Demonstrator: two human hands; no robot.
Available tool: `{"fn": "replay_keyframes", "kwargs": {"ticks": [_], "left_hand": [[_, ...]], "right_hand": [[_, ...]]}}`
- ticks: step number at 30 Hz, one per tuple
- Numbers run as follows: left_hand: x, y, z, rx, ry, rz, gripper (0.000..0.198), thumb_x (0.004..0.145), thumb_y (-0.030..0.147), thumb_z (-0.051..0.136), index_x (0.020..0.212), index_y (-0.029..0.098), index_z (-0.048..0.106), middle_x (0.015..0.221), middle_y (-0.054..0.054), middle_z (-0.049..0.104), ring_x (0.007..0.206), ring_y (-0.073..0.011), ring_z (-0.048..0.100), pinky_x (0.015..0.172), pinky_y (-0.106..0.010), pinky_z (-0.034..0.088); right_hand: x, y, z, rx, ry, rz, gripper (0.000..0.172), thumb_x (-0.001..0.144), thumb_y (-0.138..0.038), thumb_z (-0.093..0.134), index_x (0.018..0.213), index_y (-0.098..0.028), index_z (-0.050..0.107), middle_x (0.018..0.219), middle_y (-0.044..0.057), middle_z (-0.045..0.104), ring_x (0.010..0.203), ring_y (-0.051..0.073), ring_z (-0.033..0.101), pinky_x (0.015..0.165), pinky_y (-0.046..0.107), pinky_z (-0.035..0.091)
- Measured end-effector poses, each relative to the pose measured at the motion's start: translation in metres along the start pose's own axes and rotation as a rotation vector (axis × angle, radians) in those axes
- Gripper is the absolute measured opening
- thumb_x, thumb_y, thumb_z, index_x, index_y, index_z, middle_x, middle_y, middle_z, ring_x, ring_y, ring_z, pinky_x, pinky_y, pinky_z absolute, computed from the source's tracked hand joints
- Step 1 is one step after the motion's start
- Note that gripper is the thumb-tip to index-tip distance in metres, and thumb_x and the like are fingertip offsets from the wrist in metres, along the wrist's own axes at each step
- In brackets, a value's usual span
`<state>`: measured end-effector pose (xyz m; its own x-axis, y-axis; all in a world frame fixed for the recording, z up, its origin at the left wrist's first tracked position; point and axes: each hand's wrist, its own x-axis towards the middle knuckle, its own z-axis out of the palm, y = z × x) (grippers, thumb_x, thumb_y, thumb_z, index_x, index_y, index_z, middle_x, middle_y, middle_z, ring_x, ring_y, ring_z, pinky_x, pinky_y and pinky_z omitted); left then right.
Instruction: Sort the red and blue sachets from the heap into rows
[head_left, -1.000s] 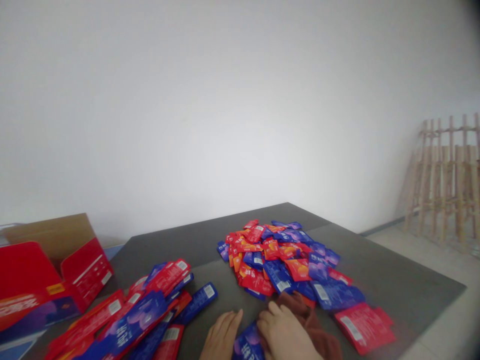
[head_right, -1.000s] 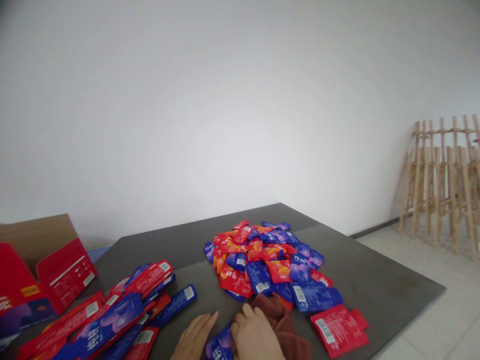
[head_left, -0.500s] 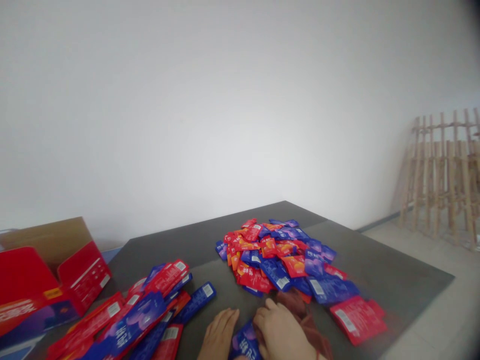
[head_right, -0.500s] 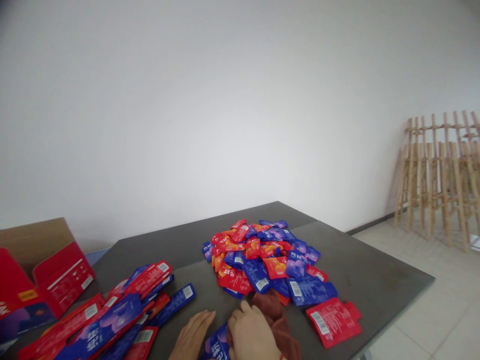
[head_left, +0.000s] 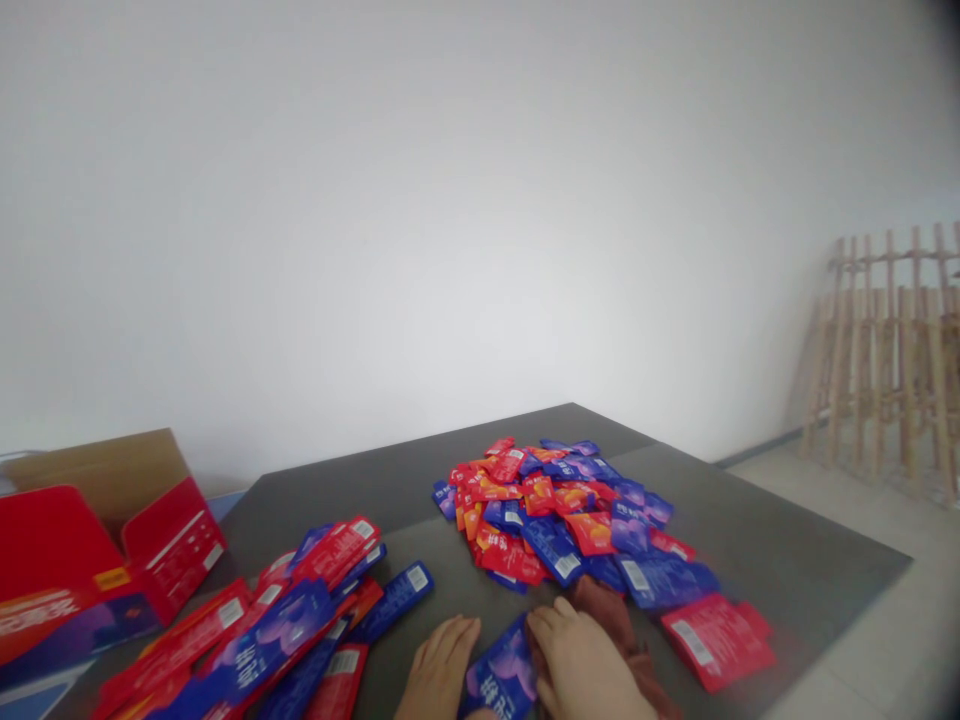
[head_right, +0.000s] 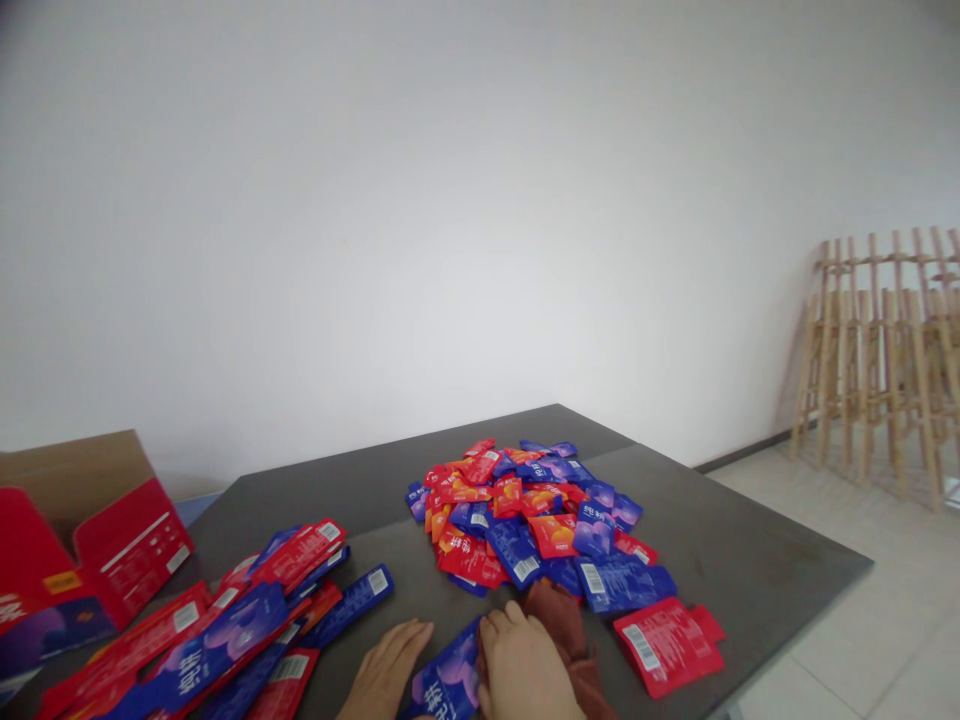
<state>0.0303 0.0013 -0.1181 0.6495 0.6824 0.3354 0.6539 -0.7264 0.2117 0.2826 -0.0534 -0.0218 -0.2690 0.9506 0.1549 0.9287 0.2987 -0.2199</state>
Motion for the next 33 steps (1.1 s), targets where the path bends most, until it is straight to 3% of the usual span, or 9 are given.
{"fn": "replay_keyframes", "kwargs": {"ticks": [3,6,8,12,16,21,24,28,33], "left_hand": [[0.001,0.000,-0.003,-0.004,0.016,0.004,0.080,0.084,0.064,0.069,0.149,0.027,0.041,0.141,-0.013,0.059,0.130,-0.0336,0.053,0.104,-0.048,0.047],[0.000,0.000,-0.001,0.010,0.030,-0.008,0.074,0.081,0.056,0.077,0.143,0.026,0.049,0.138,-0.014,0.061,0.127,-0.0337,0.056,0.102,-0.048,0.049],[-0.001,0.000,0.002,-0.005,0.066,0.005,0.072,0.080,0.059,0.076,0.139,0.025,0.052,0.134,-0.014,0.063,0.125,-0.0333,0.057,0.101,-0.047,0.050],[0.004,0.009,0.001,-0.103,0.140,-0.051,0.067,0.071,0.064,0.081,0.120,0.023,0.060,0.125,-0.014,0.064,0.120,-0.0344,0.059,0.098,-0.047,0.050],[0.017,0.035,-0.022,-0.236,-0.002,-0.262,0.050,0.057,0.034,0.093,0.091,0.023,0.058,0.117,-0.009,0.063,0.116,-0.0327,0.058,0.095,-0.044,0.047],[0.024,0.054,-0.055,-0.401,0.089,-0.323,0.018,0.079,0.016,0.062,0.080,0.025,0.047,0.085,0.001,0.062,0.082,-0.0189,0.062,0.075,-0.029,0.048],[0.022,0.053,-0.060,-0.296,0.208,-0.191,0.010,0.087,0.016,0.053,0.084,0.025,0.051,0.087,-0.001,0.064,0.082,-0.0195,0.062,0.076,-0.029,0.049],[0.019,0.050,-0.057,-0.209,0.045,0.086,0.011,0.086,0.030,0.067,0.087,0.026,0.057,0.096,-0.002,0.067,0.089,-0.0206,0.064,0.080,-0.029,0.050],[0.009,0.043,-0.058,-0.303,0.080,-0.110,0.026,0.082,0.030,0.073,0.106,0.024,0.064,0.112,-0.006,0.067,0.107,-0.0242,0.062,0.096,-0.037,0.048]], "right_hand": [[0.008,-0.013,0.034,-0.106,0.067,-0.182,0.030,0.081,-0.016,0.065,0.111,-0.015,0.070,0.110,0.010,0.072,0.101,0.029,0.062,0.078,0.039,0.050],[0.011,-0.015,0.068,-0.153,0.125,-0.446,0.014,0.087,-0.018,0.066,0.100,-0.021,0.070,0.098,0.002,0.075,0.086,0.023,0.064,0.061,0.034,0.047],[0.008,-0.005,0.075,-0.120,0.163,-0.535,0.015,0.088,-0.022,0.067,0.102,-0.027,0.068,0.100,-0.004,0.075,0.083,0.021,0.064,0.058,0.032,0.045],[-0.009,0.027,0.049,-0.022,0.110,-0.454,0.029,0.083,-0.021,0.068,0.110,-0.031,0.067,0.120,-0.006,0.070,0.092,0.022,0.064,0.067,0.032,0.047],[-0.021,0.043,0.004,0.160,0.025,-0.088,0.043,0.073,-0.009,0.057,0.111,-0.024,0.070,0.114,0.004,0.069,0.099,0.022,0.064,0.084,0.030,0.047],[-0.014,0.045,-0.032,0.344,0.125,0.014,0.046,0.070,-0.008,0.048,0.108,-0.023,0.070,0.111,0.005,0.069,0.105,0.021,0.063,0.093,0.031,0.044],[-0.008,0.045,-0.038,0.328,0.180,0.016,0.049,0.073,-0.011,0.048,0.116,-0.023,0.068,0.123,0.008,0.066,0.112,0.023,0.060,0.099,0.035,0.042],[-0.008,0.035,-0.033,0.290,0.137,0.001,0.050,0.071,-0.009,0.050,0.116,-0.023,0.067,0.121,0.007,0.066,0.111,0.022,0.060,0.096,0.033,0.042],[-0.008,0.004,-0.017,0.279,0.084,-0.138,0.039,0.071,-0.008,0.055,0.105,-0.022,0.065,0.102,0.003,0.068,0.095,0.021,0.060,0.084,0.029,0.044]]}}
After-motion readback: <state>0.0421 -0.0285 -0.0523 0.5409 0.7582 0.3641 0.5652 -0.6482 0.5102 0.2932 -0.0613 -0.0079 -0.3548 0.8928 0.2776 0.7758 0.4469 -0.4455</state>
